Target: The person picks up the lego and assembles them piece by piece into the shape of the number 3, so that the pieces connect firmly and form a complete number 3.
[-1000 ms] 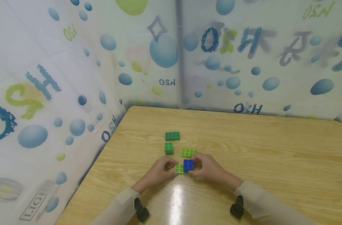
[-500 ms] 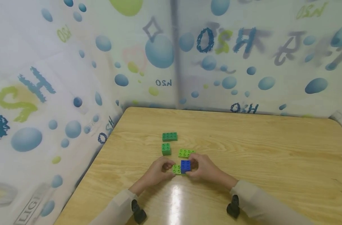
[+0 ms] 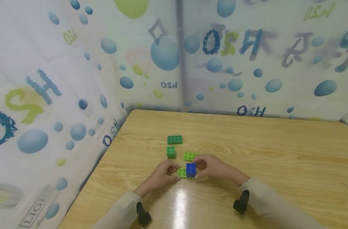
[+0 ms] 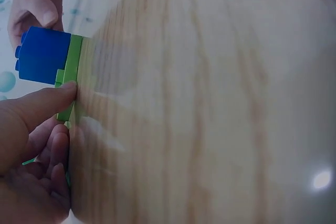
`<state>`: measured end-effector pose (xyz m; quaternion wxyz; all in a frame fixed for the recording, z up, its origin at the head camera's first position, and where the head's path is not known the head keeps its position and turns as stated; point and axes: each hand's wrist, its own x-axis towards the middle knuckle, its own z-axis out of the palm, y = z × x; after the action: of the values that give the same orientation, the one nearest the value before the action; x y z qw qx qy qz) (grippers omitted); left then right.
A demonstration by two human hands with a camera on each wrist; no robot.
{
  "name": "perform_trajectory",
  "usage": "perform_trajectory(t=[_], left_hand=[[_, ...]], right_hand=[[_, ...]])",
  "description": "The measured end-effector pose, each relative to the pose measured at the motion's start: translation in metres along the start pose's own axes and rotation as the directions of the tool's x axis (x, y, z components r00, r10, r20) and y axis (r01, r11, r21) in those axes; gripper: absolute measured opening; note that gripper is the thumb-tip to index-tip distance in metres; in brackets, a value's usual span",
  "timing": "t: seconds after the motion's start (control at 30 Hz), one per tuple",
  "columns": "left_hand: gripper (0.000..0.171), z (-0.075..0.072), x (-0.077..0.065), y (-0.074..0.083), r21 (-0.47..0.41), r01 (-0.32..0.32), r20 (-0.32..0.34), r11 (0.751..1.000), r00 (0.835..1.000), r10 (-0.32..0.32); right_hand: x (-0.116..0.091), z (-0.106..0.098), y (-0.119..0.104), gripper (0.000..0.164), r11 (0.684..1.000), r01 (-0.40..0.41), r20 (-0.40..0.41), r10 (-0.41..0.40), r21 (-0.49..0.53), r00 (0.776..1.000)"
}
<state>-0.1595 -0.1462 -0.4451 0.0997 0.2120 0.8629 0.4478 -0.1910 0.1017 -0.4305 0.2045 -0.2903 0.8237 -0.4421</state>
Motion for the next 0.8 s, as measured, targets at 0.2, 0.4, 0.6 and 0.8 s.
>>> perform_trajectory(t=[0.2,0.4,0.6,0.8], left_hand=[[0.033,0.0,0.0,0.0,0.004,0.003,0.013,1.0,1.0,-0.003],[0.033,0.0,0.0,0.0,0.005,0.007,0.009,1.0,1.0,-0.007],[0.033,0.001,0.0,0.0,0.009,-0.004,0.005,1.0,1.0,0.004],[0.033,0.0,0.0,0.002,0.005,0.011,0.007,1.0,1.0,-0.011]], right_hand=[[0.002,-0.019,0.005,0.037,0.998,0.037,-0.035,-0.039,-0.058,0.999],[0.011,-0.024,0.014,0.036,1.0,-0.013,-0.121,0.01,-0.026,0.993],[0.018,-0.02,0.021,0.032,0.996,-0.086,-0.222,0.078,-0.028,0.972],[0.022,-0.017,0.026,0.034,0.996,-0.078,-0.239,0.064,-0.05,0.969]])
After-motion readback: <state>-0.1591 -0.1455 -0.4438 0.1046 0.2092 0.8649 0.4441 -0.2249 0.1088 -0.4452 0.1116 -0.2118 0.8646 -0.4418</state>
